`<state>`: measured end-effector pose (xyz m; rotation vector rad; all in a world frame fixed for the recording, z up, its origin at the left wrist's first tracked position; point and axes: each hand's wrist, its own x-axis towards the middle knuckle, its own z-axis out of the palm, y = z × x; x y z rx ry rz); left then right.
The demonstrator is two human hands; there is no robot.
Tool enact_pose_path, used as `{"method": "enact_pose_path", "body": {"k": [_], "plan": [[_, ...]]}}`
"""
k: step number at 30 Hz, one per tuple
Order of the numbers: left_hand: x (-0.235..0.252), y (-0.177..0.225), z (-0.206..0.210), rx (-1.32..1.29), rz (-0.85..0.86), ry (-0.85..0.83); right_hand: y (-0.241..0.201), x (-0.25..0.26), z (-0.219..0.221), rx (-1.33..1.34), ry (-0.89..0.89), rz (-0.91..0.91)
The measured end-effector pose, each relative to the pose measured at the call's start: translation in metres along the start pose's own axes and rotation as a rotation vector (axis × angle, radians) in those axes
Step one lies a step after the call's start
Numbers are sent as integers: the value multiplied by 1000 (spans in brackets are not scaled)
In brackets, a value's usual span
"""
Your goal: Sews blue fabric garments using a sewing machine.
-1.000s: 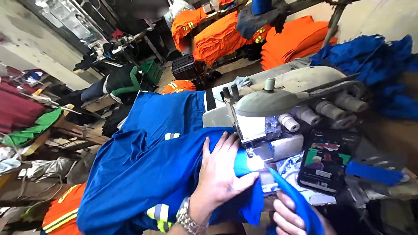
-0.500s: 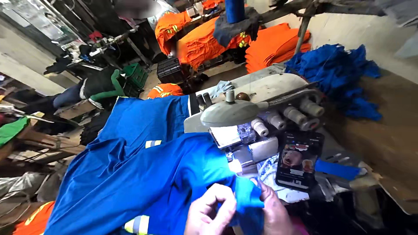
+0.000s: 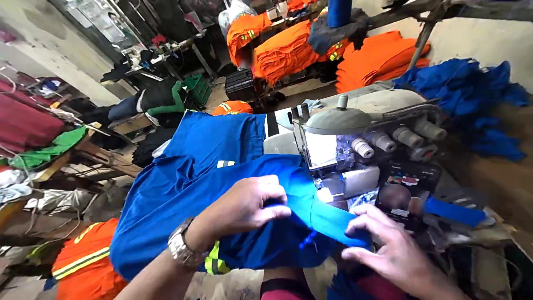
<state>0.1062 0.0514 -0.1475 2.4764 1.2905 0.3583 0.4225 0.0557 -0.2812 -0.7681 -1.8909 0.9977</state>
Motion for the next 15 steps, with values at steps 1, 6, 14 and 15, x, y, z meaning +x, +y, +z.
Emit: {"method": "enact_pose_path", "body": {"k": [1,6,14,15], "plan": [[2,-1,7,-18,-59,87,4,-1,10,-71,95,-28],[6,-1,43,119,-302,406,13,-3,43,73,450,118],[33,14,33,160,-14,473,-52,-27,41,348,71,343],[39,11,39,140,-20,484,-51,-26,49,429,101,411]]}}
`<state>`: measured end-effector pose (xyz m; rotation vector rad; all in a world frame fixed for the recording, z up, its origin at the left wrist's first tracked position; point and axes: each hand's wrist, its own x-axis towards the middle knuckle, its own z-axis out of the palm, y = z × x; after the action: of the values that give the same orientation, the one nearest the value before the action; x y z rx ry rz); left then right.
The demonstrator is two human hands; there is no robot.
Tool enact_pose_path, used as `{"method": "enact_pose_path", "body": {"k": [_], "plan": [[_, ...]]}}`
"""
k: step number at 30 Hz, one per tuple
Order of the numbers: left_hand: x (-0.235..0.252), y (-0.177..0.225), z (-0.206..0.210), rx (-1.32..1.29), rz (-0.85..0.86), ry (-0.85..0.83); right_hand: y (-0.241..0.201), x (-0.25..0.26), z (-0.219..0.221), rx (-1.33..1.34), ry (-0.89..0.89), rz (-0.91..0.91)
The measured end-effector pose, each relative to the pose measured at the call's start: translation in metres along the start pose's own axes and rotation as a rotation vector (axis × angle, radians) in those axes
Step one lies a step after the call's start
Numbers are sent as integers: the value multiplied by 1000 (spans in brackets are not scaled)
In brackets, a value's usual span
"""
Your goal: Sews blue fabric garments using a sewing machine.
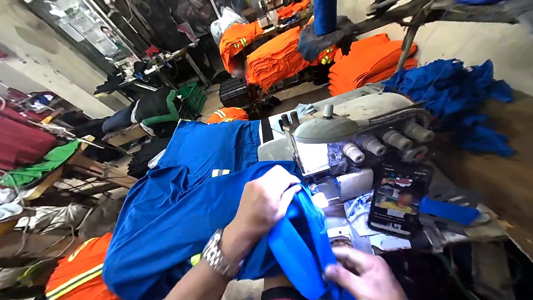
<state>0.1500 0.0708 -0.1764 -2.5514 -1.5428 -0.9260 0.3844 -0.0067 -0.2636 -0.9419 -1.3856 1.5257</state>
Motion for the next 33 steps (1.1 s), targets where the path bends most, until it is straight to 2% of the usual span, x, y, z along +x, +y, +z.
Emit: {"method": "enact_pose_path", "body": {"k": [3,5,10,13,16,20,27,31,33], "plan": [[-2,-15,21,-35,-96,-22,34,21,12,25,173,77],[-5,-19,22,-49,-123,-43,49,32,11,-1,211,70],[0,-8,5,-235,-165,-5,35,22,4,-69,198,65],[-3,-16,19,-92,-149,-69,47,18,9,-29,259,-20],[-13,-15,27,131,-90,-87,45,16,6,-4,247,-43],[-34,3,33,247,-174,-212,41,3,0,8,176,-35],[-6,-8,39,224,-156,-358,42,-1,6,63,163,-99],[31,-38,22,108,-233,-603,38,19,14,-17,225,-130],[37,-49,4,18,-190,-507,35,44,19,-51,275,-183]]}}
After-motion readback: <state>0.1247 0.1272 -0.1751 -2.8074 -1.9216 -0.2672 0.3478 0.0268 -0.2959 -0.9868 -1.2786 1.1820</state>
